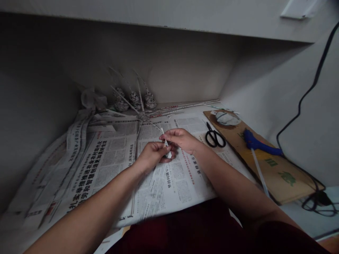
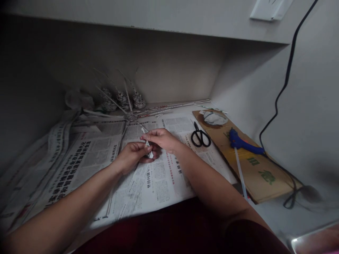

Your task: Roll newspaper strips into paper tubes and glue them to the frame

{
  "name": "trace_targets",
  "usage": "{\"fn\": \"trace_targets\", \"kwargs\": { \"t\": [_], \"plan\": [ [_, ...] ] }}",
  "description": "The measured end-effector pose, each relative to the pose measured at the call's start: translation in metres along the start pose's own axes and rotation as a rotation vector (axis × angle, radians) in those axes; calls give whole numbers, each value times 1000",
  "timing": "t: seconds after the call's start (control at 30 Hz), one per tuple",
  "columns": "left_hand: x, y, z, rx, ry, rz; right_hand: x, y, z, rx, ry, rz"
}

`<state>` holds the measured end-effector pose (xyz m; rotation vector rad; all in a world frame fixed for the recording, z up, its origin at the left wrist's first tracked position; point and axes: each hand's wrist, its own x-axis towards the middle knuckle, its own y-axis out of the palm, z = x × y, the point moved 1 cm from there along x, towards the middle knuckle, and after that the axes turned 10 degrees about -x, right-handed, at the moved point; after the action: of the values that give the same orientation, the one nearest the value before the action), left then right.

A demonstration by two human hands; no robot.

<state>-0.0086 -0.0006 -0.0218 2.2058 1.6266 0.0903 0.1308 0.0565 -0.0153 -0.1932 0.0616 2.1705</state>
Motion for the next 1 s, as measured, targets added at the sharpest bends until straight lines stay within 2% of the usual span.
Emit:
{"fn": "trace_targets", "kwargs": {
  "t": [0.1, 0.23, 0.4, 0.6, 0.77, 0.93, 1.0],
  "plan": [
    [0, 0, 0, -2, 5, -4, 1, -1, 0, -15, -3, -6],
    [0, 2, 0, 10, -7, 10, 1, -2, 1, 23, 5, -157],
    [0, 2, 0, -9, -12, -14, 0, -1, 2, -6, -9, -14],
    [-1, 3, 0, 19, -25, -8, -1, -1, 4, 62, 17, -156],
    [-1, 2, 2, 7, -23, -19, -1, -4, 4, 9, -10, 20],
    [1, 1, 4, 45, -26, -20, 0, -3, 2, 57, 9, -121],
    [1, 1, 4, 48, -27, -20, -1, -3, 3, 59, 6, -93]
  ]
}}
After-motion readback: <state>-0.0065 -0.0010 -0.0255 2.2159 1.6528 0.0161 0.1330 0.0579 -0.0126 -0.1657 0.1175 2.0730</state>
